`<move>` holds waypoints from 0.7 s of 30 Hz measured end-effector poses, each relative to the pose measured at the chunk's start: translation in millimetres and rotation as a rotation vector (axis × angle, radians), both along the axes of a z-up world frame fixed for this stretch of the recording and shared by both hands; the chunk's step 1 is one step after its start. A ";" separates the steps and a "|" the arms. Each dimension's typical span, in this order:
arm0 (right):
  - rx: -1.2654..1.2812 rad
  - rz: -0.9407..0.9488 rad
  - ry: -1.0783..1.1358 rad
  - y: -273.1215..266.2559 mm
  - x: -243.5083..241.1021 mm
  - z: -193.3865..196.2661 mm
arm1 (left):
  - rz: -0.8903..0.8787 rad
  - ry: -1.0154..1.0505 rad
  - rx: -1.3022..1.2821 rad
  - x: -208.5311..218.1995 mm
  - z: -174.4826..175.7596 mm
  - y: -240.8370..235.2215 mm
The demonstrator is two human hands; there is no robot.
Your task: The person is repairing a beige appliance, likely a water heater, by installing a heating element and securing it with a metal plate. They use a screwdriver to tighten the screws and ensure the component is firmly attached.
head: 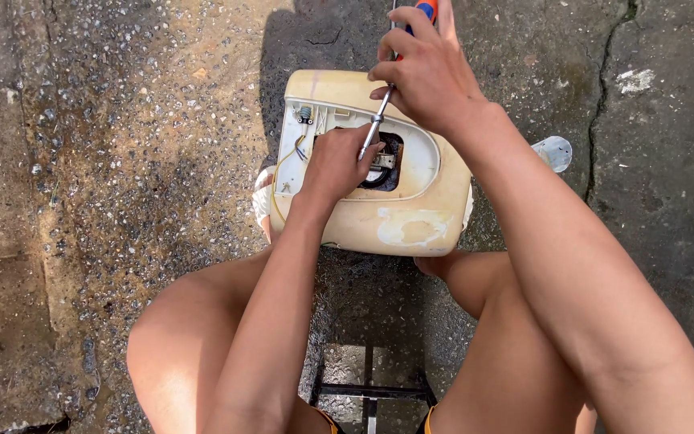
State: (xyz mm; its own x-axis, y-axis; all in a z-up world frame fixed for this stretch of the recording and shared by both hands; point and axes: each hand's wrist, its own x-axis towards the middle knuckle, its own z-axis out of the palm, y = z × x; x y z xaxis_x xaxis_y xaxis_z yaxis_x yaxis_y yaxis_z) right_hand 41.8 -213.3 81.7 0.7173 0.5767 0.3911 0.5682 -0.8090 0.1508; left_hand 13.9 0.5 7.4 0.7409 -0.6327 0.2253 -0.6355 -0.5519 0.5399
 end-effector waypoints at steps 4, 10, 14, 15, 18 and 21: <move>-0.028 0.021 0.013 9.4 3.0 -4.0 | 0.064 -0.038 0.005 -13.9 -3.8 -4.9; -0.075 0.080 -0.023 11.0 5.6 -2.7 | 0.148 0.015 -0.033 -23.2 -5.1 -5.9; -0.030 0.160 0.005 3.8 7.9 -9.7 | 0.159 -0.006 -0.032 -26.8 -11.7 -9.1; -0.021 0.190 0.012 1.6 8.2 -9.8 | 0.181 -0.030 -0.038 -27.8 -14.4 -11.2; -0.024 0.185 0.026 3.6 10.7 -14.0 | 0.224 -0.101 -0.103 -32.7 -17.0 -12.9; -0.054 0.193 -0.026 8.7 12.3 -7.0 | 0.209 -0.048 -0.056 -29.3 -13.6 -10.3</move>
State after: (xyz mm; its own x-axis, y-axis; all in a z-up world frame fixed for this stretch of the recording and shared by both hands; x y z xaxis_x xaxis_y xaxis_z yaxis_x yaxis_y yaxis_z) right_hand 54.1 -204.6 74.7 0.5816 0.7229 0.3730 0.7071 -0.6760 0.2077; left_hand -15.4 -9.7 -6.2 0.8421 -0.4523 0.2937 -0.5362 -0.6441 0.5455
